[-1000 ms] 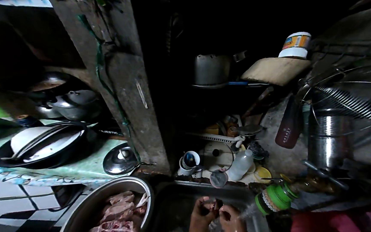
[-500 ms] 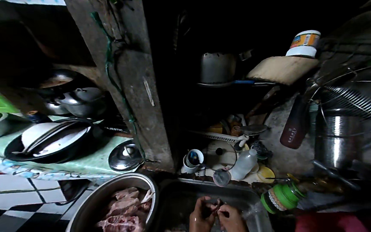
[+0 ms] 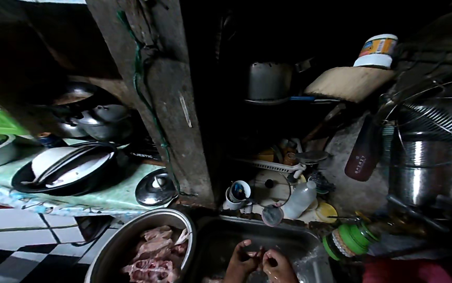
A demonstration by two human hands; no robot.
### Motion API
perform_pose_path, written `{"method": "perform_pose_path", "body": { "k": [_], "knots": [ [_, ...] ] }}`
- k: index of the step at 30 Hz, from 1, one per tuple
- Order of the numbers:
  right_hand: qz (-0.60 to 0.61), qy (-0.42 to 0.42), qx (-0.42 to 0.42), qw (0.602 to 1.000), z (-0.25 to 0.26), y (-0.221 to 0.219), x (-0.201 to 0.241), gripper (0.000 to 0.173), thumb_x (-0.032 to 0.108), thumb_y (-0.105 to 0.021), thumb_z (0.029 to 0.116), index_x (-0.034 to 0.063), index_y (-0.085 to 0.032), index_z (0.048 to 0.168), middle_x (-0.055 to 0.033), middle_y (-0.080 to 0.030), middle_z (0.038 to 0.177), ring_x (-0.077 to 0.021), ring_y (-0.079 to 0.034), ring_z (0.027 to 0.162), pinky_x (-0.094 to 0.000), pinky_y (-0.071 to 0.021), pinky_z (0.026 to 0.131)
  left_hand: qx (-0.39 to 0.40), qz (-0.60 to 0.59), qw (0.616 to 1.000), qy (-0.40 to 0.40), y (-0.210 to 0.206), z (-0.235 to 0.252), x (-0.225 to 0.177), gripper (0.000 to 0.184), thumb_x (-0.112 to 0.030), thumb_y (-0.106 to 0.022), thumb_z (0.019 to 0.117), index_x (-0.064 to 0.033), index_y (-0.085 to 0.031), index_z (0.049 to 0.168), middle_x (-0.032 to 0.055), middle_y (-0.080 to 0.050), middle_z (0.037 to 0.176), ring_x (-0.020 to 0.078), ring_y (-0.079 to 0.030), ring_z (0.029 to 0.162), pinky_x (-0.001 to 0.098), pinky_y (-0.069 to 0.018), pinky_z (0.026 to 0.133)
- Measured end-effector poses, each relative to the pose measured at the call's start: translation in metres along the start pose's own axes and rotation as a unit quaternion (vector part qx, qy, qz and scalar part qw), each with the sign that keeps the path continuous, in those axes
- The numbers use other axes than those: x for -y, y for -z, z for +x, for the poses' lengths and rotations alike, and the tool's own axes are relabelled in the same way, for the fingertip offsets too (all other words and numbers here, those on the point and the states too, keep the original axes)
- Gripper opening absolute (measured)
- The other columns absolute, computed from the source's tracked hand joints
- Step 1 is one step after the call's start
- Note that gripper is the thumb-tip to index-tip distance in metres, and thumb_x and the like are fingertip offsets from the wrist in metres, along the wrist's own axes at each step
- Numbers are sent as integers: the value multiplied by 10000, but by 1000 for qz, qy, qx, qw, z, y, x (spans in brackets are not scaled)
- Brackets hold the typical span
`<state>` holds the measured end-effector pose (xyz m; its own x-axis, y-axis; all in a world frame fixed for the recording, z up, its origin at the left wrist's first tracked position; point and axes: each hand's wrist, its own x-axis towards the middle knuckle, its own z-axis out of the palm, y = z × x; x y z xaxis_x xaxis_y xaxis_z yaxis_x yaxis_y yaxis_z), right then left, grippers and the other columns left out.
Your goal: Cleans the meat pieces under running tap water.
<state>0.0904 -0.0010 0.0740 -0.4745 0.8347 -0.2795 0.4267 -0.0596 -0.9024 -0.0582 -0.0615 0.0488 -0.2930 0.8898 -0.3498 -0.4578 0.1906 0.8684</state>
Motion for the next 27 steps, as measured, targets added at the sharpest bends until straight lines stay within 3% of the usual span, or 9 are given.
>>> {"method": "perform_pose_path", "body": {
  "k": [2, 6, 11, 14, 18, 22, 25, 27],
  "knots": [
    [100, -17, 38, 994, 2, 5, -6, 104, 76, -582, 962, -1, -644, 994, -27, -589, 747, -90, -556, 591, -267, -519, 580, 18, -18, 1000, 18, 5, 1, 0, 710, 25, -693, 850, -14, -357, 1475, 186, -704, 1005, 242, -710, 830, 381, -603, 758],
    [218, -17, 66, 974, 6, 9, -16, 120, 81, -534, 982, 8, -629, 993, -17, -618, 747, -99, -582, 600, -273, -540, 594, 25, -53, 998, 30, 9, 4, 3, 696, 53, -659, 857, -20, -357, 1479, 208, -702, 1045, 259, -708, 850, 393, -601, 773],
    [54, 14, 36, 998, 2, 7, -5, 291, 238, -640, 1007, -17, -637, 1147, -108, -674, 912, -161, -650, 684, -343, -588, 664, 6, -32, 999, -13, 4, 3, 1, 690, 59, -710, 846, 1, -372, 1444, 182, -708, 1000, 247, -717, 861, 392, -611, 793],
    [-32, 6, 16, 999, 2, 4, 0, 262, 201, -591, 1028, -27, -643, 1145, -167, -650, 1025, -220, -661, 773, -396, -585, 735, 17, 11, 999, -44, 0, 2, -2, 658, 61, -734, 843, 7, -398, 1405, 158, -723, 961, 238, -728, 845, 389, -619, 792],
    [-150, 67, 1, 986, -3, 0, 12, 243, 122, -578, 1000, -81, -664, 1102, -244, -674, 1097, -324, -678, 1016, -453, -545, 935, 16, 34, 999, -24, -2, 0, -3, 609, 62, -713, 839, 6, -425, 1373, 131, -713, 942, 203, -713, 811, 358, -607, 749],
    [-225, 77, -52, 970, -9, -9, 12, 231, 117, -588, 966, -73, -679, 1061, -242, -689, 1058, -359, -694, 993, -480, -564, 894, 7, 58, 998, 20, -2, 0, -2, 576, 22, -712, 862, 8, -444, 1371, 141, -702, 985, 207, -707, 839, 364, -603, 766],
    [-246, -4, -78, 966, -9, 4, 12, 285, 149, -551, 1019, -53, -652, 1192, -246, -687, 1144, -381, -694, 1055, -527, -559, 921, -20, 49, 998, 37, 5, -1, 0, 560, -2, -722, 888, 11, -456, 1381, 170, -706, 1015, 237, -716, 854, 393, -610, 777],
    [-239, -10, -110, 965, 1, 21, -5, 276, 155, -578, 1007, -60, -663, 1158, -250, -701, 1088, -379, -696, 1033, -526, -549, 933, -33, 27, 998, 45, 15, -3, 0, 564, -2, -693, 903, 6, -440, 1408, 171, -684, 1037, 229, -696, 850, 383, -598, 758]
  ]
}}
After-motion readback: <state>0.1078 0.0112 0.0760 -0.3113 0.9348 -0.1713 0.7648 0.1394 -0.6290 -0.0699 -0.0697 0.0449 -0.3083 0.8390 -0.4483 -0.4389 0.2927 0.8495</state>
